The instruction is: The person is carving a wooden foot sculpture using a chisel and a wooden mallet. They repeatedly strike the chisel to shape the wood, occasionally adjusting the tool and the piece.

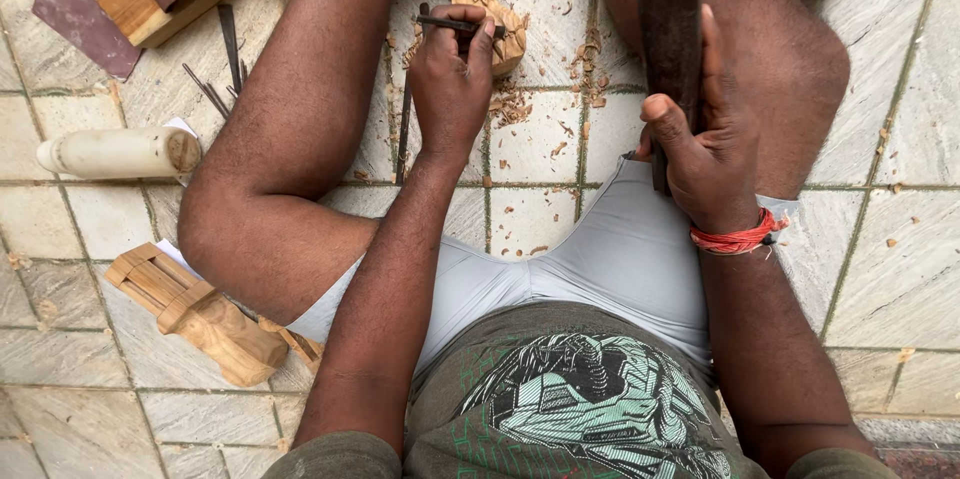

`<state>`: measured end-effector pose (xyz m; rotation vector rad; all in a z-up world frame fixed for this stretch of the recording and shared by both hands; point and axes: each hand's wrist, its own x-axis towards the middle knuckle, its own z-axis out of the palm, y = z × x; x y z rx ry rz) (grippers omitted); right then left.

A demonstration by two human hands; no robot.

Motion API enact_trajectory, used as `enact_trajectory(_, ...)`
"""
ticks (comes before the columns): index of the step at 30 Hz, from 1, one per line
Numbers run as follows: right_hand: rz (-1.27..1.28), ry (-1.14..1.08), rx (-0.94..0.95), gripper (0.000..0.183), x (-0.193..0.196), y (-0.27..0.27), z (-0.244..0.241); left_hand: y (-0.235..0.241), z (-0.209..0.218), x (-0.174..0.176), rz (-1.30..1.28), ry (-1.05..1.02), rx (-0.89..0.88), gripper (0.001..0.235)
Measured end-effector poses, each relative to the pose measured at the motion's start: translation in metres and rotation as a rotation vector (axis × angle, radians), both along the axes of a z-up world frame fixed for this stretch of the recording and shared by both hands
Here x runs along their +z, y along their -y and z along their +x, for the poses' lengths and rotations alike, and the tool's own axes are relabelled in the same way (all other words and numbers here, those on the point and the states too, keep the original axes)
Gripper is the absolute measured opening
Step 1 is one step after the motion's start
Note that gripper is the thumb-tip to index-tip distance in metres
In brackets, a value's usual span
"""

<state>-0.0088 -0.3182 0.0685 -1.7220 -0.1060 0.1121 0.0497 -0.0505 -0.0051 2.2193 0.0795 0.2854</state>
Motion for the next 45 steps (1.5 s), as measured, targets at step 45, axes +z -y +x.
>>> enact_trajectory(45,-0.067,0.066,0.006,0.060,0.033,0.028,0.001,-0.018,0.050,0.024,0.169,-0.136,-0.495,0.019)
